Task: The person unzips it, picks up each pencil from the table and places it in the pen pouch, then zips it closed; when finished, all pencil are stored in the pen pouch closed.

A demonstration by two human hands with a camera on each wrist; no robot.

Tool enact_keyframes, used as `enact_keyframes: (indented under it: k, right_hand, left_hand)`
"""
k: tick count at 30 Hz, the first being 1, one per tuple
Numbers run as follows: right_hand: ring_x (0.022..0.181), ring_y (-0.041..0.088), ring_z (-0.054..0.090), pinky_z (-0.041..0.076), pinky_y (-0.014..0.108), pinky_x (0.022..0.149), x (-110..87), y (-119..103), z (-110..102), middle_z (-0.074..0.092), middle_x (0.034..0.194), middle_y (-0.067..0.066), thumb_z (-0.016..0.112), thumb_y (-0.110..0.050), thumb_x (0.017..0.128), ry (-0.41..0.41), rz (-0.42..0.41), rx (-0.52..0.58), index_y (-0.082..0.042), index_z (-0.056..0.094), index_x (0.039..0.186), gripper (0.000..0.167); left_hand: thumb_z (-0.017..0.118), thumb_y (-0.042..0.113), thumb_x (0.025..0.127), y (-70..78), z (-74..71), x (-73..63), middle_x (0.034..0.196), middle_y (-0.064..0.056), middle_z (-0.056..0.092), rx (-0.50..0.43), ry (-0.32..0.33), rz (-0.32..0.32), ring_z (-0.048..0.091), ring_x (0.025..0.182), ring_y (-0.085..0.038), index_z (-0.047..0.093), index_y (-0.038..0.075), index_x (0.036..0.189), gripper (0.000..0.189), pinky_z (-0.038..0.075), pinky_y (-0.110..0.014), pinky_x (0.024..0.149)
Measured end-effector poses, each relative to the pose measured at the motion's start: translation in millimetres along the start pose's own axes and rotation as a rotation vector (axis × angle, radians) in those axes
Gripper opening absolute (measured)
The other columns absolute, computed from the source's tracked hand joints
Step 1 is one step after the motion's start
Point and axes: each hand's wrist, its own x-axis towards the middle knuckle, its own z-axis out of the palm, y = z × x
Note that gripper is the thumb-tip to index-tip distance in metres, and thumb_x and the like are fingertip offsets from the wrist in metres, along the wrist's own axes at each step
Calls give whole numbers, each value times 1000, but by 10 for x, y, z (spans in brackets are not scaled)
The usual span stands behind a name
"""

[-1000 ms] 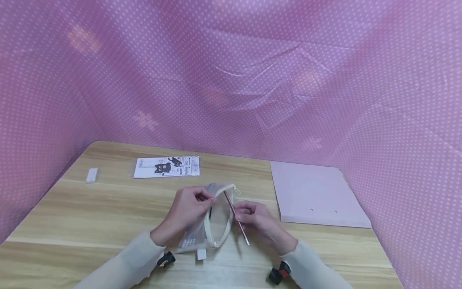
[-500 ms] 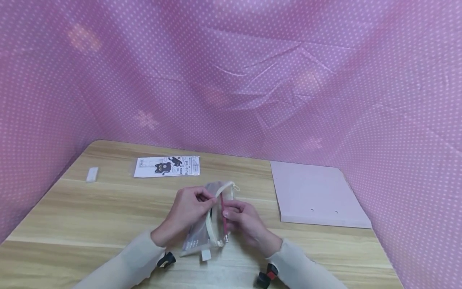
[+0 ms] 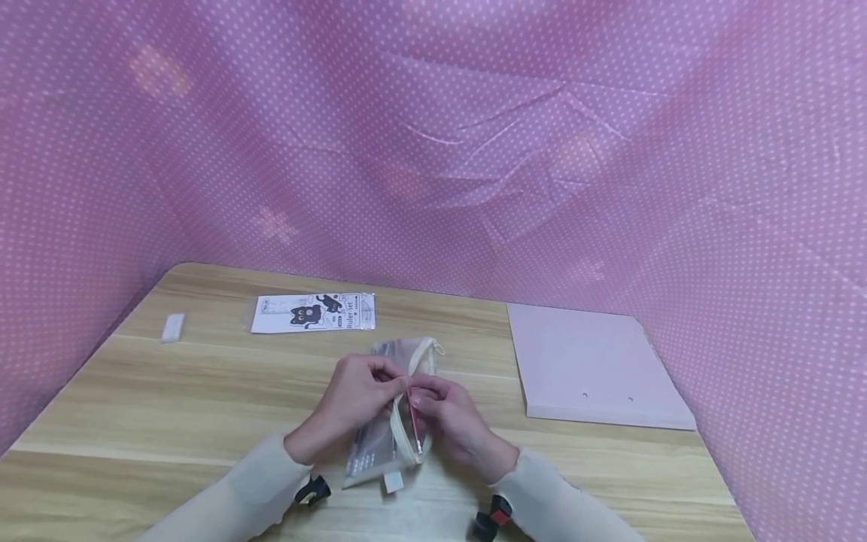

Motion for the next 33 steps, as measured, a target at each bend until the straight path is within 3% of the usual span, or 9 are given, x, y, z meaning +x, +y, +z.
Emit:
enact_keyframes:
  k: [10,15,19,24,27,30,33]
  right_hand:
    - [82,6,67,58,18,71,-13,65,116,68,90,-5,63,6,89,27,-62,-42,11,54,127,40]
    - [89,8,69,60,22,80,-26,104,130,73,103,6,64,4,89,46,-92,-72,11,56,129,42]
    - [95,10,70,60,26,86,-36,94,91,74,110,7,65,0,91,66,-112,-18,9,56,129,41]
    - [100,13,71,60,28,89,-39,11,32,73,107,2,64,2,91,61,-117,124,8,54,128,39]
    - [100,14,71,60,28,88,-40,-58,-12,73,106,2,62,3,91,71,-123,153,8,54,128,38]
    - [95,13,71,61,27,83,-34,-138,-69,72,104,2,62,3,91,95,-163,131,9,55,128,37]
    - [88,12,69,60,25,75,2,-218,-153,71,107,13,63,4,91,135,-255,16,8,58,124,34]
  left_hand:
    - [79,17,85,9,14,-26,66,0,72,-22,4,-20,60,49,-11,77,15,81,5,50,-25,44]
    - [79,17,85,7,0,-22,68,-2,72,-5,29,-14,57,51,-10,77,14,82,5,48,-22,45]
    - [79,16,85,4,-17,-7,68,-2,72,6,49,11,57,52,-10,78,15,81,5,47,-22,46]
    - [80,17,85,-7,-15,3,72,-4,74,10,35,9,59,54,-11,77,17,81,5,49,-22,48]
    - [79,18,85,-4,-13,3,72,-3,74,16,34,5,59,55,-12,76,17,81,6,50,-23,48]
    - [79,16,85,5,-9,5,71,-1,72,19,34,-4,59,55,-12,75,17,81,5,50,-23,49]
    - [79,15,85,11,0,10,71,1,71,18,33,-9,59,56,-12,76,15,82,4,49,-23,48]
